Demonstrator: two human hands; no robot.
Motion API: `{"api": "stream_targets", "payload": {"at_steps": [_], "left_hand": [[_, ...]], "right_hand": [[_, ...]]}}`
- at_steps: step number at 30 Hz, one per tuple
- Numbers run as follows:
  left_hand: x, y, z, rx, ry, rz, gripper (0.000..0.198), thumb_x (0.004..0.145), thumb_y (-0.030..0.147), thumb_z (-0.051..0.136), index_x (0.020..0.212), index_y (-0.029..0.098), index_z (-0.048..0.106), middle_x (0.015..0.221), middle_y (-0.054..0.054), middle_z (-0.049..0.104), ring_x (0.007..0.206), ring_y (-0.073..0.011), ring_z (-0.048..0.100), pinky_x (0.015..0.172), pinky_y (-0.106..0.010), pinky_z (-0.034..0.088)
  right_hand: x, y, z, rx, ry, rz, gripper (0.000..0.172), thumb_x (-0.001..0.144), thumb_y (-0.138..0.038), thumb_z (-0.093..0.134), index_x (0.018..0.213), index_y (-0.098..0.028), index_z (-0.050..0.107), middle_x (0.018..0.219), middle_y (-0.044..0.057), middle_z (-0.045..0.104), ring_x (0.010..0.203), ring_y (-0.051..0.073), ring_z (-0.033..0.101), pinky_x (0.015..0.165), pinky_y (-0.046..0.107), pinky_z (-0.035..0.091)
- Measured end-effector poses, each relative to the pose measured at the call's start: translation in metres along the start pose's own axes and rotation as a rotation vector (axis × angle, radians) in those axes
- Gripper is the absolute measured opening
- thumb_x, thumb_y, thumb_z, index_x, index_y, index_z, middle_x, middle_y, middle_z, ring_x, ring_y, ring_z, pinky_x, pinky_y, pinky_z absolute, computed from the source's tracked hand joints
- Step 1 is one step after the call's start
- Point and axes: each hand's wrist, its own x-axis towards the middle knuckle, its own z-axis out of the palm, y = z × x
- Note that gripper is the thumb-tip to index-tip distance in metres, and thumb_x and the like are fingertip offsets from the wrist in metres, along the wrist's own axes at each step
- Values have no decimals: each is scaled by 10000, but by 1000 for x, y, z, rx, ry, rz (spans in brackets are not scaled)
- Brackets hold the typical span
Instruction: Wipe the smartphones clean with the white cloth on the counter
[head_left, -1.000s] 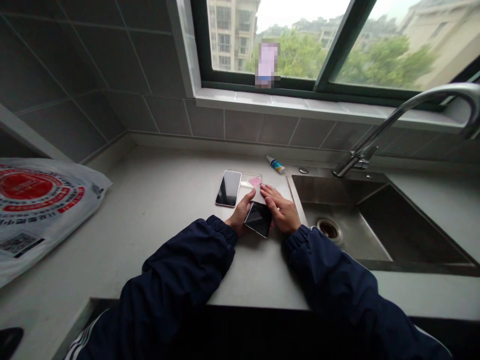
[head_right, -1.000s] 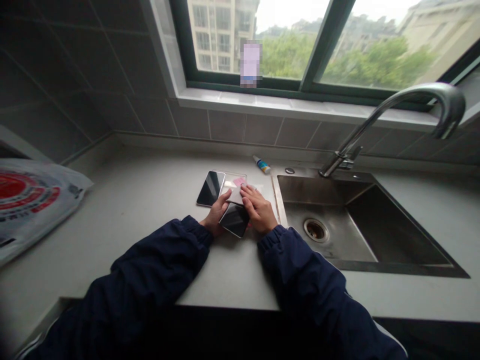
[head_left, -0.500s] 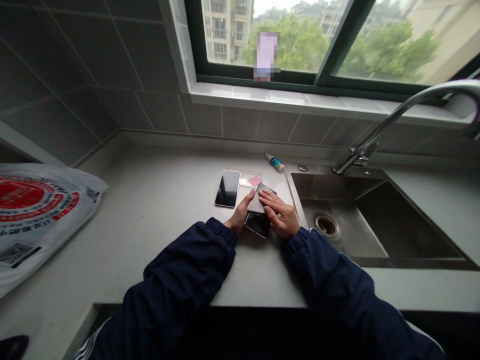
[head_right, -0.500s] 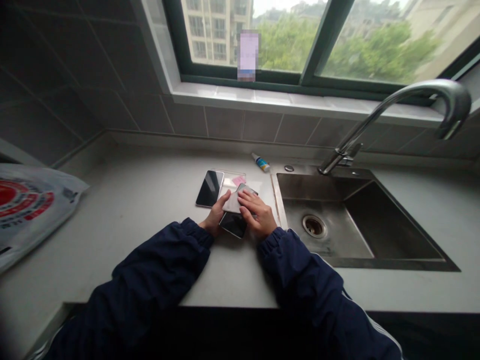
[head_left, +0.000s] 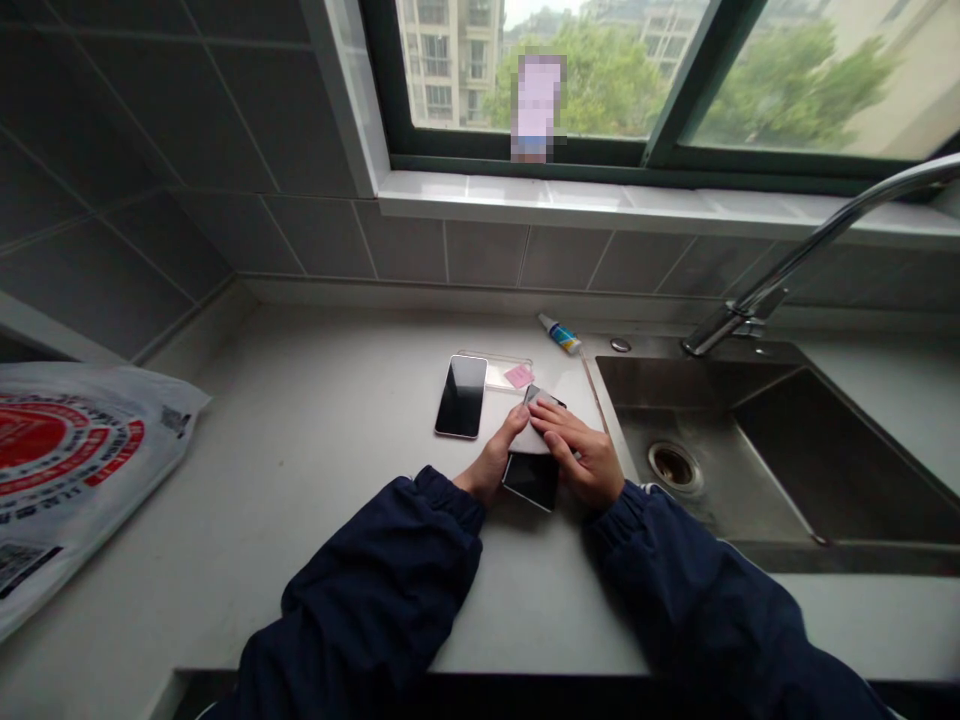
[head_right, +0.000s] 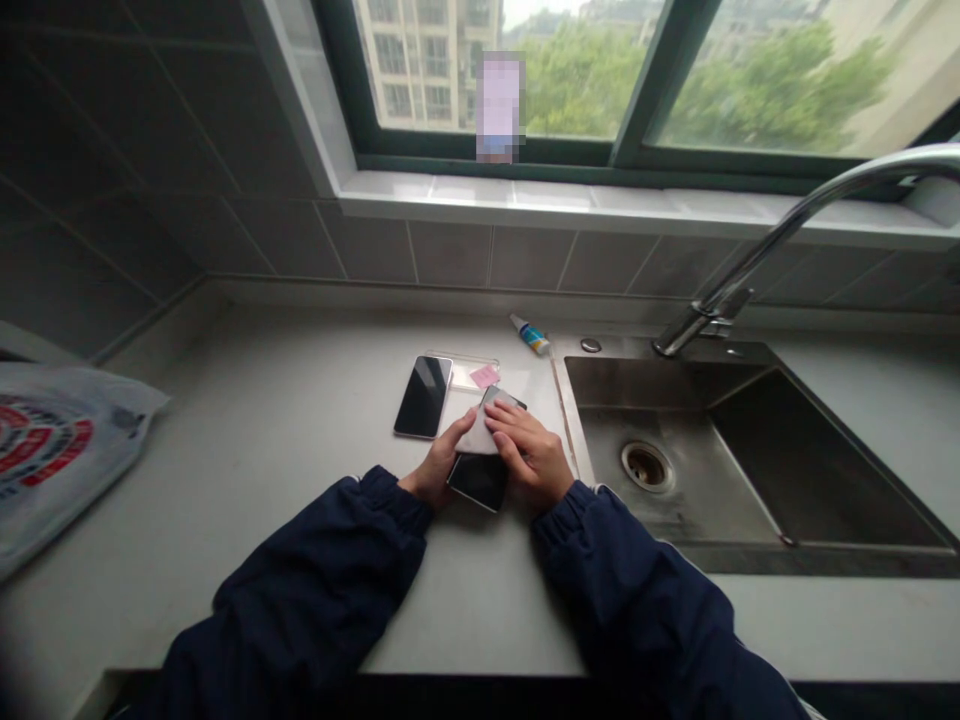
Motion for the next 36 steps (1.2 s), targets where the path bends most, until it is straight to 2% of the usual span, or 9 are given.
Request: {"api": "stream_targets", "payload": {"at_steps": [3,11,20,23,26,29,32,36], "left_hand": [[1,1,-1,7,8,-24,454,926,404,684,1305,155,671,1285,-109,714,1326,-279,595,1185,-380,389],[3,1,-5,91,-18,41,418,966,391,648,1331,188,667,1397,-90,657,1449,-251,471,1234,-341,301],[3,1,-3,61,-5,12,425,953,394,668,1325,188,675,1380,-83,671,1458,-234,462,1238,-313,295],[2,2,0,16,-5,-9,447,961,429,644,1304,145,683,1358,-114,680,1429,-252,500,1227,-325,322],[0,4,0,-5,-21,-86,556,959,554,600,1244,89,703,1271,-167,711,1365,-295,564,1200,-369,368],[-1,5,-1,-2,-24,-149,654,932,638,588,1242,73,700,1197,-188,732,1309,-316,607,1172,-399,404],[-3,5,0,-31,-40,-138,711,916,669,586,1349,108,647,1221,-180,723,1268,-324,633,1140,-424,440],[-5,6,2,21,-144,-232,773,887,720,581,1478,223,550,1242,-136,720,1177,-329,686,1057,-446,511]], "right_hand": [[1,3,-2,16,-10,-23,324,1031,-277,539,1291,-262,733,1357,83,704,1354,297,603,1158,577,476],[4,4,-3,-1,-21,-7,323,1025,-265,545,1287,-274,735,1345,82,709,1332,302,621,1145,592,492],[5,2,-5,-36,-30,-1,328,1026,-285,540,1291,-278,733,1340,87,712,1331,302,622,1150,584,485],[4,1,-5,-51,-80,-78,368,1007,-285,569,1354,-277,690,1378,96,686,1358,313,596,1160,589,463],[0,-2,-5,-20,-156,-205,438,980,-297,601,1415,-267,639,1415,107,660,1387,323,565,1180,588,431],[-3,-2,-5,-12,-226,-248,501,976,-326,603,1473,-267,580,1457,102,627,1425,320,521,1208,585,391],[-1,4,-7,-75,-228,-173,519,1003,-333,572,1518,-284,524,1523,88,561,1471,306,459,1230,579,361],[3,16,-12,-167,-122,14,490,1050,-344,494,1538,-312,489,1589,63,476,1509,293,399,1249,593,325]]}}
